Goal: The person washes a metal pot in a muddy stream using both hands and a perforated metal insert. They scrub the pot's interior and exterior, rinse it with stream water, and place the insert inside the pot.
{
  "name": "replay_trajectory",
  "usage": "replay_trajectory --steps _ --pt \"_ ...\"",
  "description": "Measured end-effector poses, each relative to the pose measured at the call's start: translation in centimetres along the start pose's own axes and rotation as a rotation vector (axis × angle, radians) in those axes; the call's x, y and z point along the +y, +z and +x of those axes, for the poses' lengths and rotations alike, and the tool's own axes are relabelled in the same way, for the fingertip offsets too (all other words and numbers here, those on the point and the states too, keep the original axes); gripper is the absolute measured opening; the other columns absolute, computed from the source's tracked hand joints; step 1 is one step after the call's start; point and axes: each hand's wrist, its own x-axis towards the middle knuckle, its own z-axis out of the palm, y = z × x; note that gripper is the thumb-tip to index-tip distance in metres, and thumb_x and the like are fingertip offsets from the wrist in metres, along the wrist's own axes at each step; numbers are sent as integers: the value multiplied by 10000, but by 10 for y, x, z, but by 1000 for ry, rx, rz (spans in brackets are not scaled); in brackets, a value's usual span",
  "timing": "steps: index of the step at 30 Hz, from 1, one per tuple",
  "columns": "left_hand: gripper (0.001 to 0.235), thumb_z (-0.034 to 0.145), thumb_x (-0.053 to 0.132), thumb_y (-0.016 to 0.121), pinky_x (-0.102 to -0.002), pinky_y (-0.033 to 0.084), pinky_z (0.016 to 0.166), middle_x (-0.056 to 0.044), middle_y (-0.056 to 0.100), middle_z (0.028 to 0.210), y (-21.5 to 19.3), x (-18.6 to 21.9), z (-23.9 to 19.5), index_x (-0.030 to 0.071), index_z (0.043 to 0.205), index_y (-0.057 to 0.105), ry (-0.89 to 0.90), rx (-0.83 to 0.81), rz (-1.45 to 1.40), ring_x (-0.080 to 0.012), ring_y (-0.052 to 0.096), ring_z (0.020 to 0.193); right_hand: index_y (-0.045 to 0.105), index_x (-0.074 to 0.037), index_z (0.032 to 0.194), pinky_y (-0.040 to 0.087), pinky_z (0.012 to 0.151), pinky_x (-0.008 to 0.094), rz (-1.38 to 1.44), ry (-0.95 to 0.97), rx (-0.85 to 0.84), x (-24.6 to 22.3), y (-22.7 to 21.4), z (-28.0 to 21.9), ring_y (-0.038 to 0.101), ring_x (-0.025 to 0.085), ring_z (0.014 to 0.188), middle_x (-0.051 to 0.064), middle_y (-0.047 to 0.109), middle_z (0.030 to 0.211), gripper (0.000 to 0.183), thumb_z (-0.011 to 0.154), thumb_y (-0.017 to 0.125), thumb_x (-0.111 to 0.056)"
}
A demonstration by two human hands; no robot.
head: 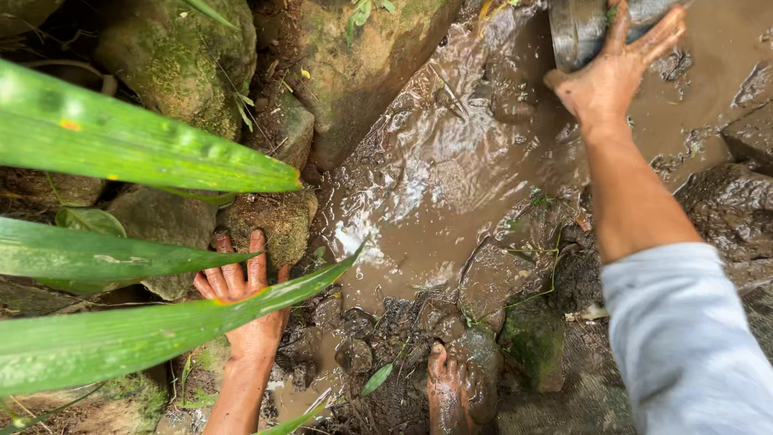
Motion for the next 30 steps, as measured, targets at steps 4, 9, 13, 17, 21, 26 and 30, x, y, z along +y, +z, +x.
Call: replay_trajectory --steps 4,9,13,17,21,26,30 --pt "809 903 402 755 -788 270 1138 -284 355 1634 5 3 -2 227 1616 414 -33 -10 -11 -561 385 1429 369 -220 1660 87 1345 616 -666 -167 -142 -2 -8 -12 -142 583 1530 395 -164 1630 1165 643 926 -338" --pt "829 905 382 746 -807 217 1142 -325 341 1622 3 11 1 196 1626 381 -35 34 -55 -588 353 1451 401 -261 1638 141 1328 640 -671 -121 -235 -31 -5 -62 -128 622 1520 425 -132 1658 1208 591 999 -331" --pt "847 831 240 757 -773 163 1203 -348 337 1582 -6 26 0 157 1597 404 -59 12 -116 -573 275 1514 410 -258 1610 243 1330 592 -597 -181 -227 -38 0 -90 -124 629 1532 435 -121 1620 1139 621 975 -275" --pt "762 838 229 807 -720 127 1195 -313 327 1593 3 77 -13 134 1514 469 30 125 -300 -486 241 1510 381 -214 1632 236 1301 663 -643 -316 -205 -35 -2 -107 -118 614 1517 431 -122 1579 1229 588 1021 -313" --pt "813 904 253 761 -718 113 1220 -342 168 1663 49 136 -2 72 1586 358 59 -67 -441 -510 93 1552 377 -250 1612 249 1295 662 -646 -194 -218 -38 -4 -117 -135 607 1512 429 -141 1626 1202 598 1020 -289" --pt "935 897 408 700 -665 114 1207 -339 75 1648 110 156 45 89 1615 194 -195 -353 -589 -501 58 1521 351 -284 1626 229 1296 620 -582 -26 -231 -42 -8 -130 -161 595 1531 397 -167 1658 1202 610 993 -275" --pt "1035 877 548 680 -652 123 1223 -357 95 1618 129 161 56 107 1637 134 -242 -451 -501 -524 40 1521 333 -271 1651 160 1296 649 -626 -19 -210 -31 -16 -152 -175 589 1524 401 -200 1602 1224 632 1011 -283"
